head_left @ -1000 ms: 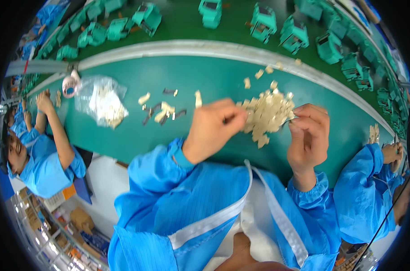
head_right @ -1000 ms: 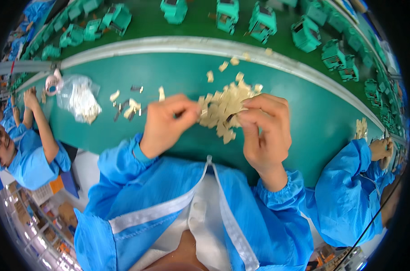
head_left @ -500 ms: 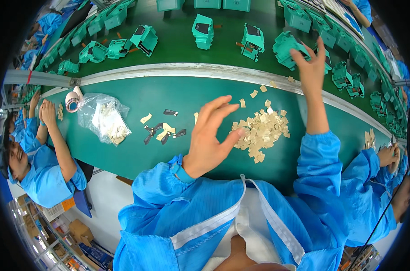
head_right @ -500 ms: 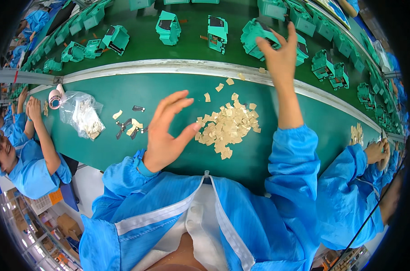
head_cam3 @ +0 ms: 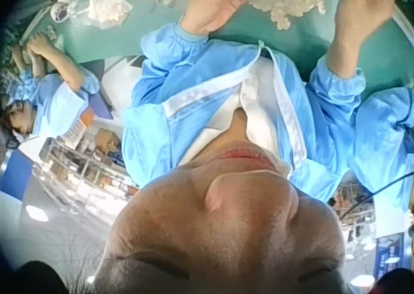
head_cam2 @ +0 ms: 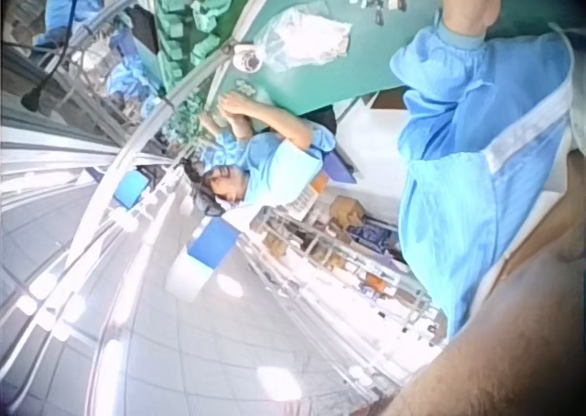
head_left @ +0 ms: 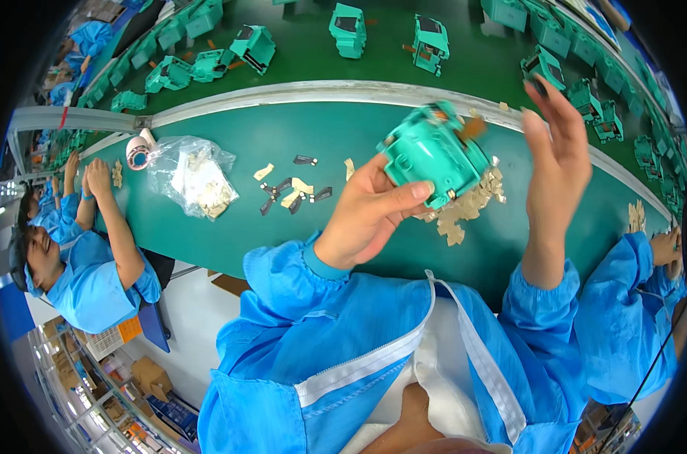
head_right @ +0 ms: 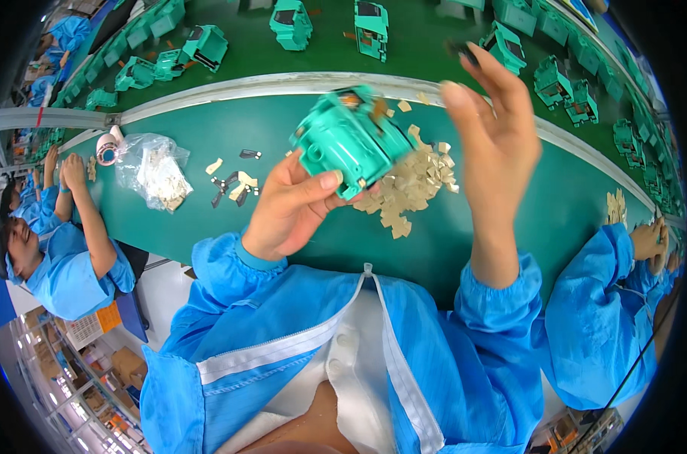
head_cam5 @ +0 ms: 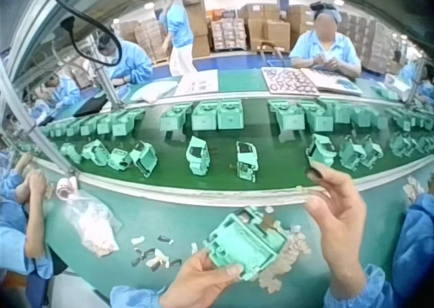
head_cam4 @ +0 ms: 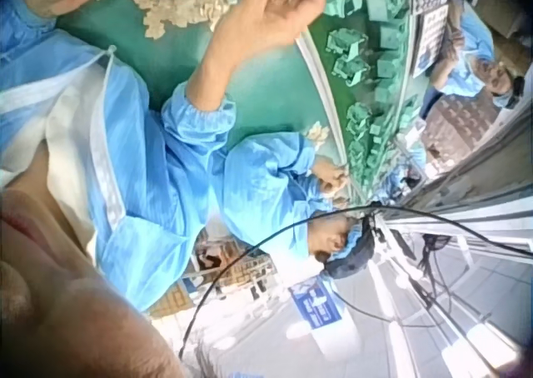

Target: The person assembles small electronic components by hand, inserting copper contacts and black electronic parts into a green plastic housing on an assembly line.

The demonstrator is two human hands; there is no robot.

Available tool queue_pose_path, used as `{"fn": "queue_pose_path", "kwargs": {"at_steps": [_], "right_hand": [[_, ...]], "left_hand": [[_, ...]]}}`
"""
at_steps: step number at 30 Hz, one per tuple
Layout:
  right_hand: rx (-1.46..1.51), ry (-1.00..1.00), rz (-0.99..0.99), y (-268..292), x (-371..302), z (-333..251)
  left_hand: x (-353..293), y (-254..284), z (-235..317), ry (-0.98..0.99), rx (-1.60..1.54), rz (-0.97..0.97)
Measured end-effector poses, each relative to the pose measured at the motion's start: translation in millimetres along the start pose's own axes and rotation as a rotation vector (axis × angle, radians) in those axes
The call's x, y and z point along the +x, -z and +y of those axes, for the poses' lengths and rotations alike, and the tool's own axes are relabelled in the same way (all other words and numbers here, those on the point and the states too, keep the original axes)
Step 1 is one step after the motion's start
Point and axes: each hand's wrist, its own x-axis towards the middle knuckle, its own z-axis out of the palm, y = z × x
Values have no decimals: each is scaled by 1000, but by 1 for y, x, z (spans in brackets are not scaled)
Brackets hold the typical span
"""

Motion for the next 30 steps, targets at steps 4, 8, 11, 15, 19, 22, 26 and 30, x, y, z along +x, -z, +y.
{"fn": "queue_pose_path", "kwargs": {"at_steps": [4, 8, 11, 15, 19, 22, 26, 30], "right_hand": [[329, -178, 59, 18, -53, -17], [451, -431, -20, 7, -86, -16], [515, -439, -40, -1, -90, -19], [518, -427, -59, -17, -78, -20], [498, -410, -166, -21, -63, -35], [500, -405, -126, -26, -62, -35], [446, -398, -129, -29, -62, -33], [413, -411, -151, -27, -66, -32]], "left_hand": [[-23, -6, -10, -159, 11, 104], [-28, -2, -29, -259, 9, 162], [-33, 9, -33, -275, 23, 132], [-30, 7, -21, -466, 204, 180], [-29, 0, -4, -514, 157, 172], [-24, 2, -4, -518, 174, 148], [-23, 0, -8, -524, 169, 149], [-29, -1, -14, -543, 189, 151]]}}
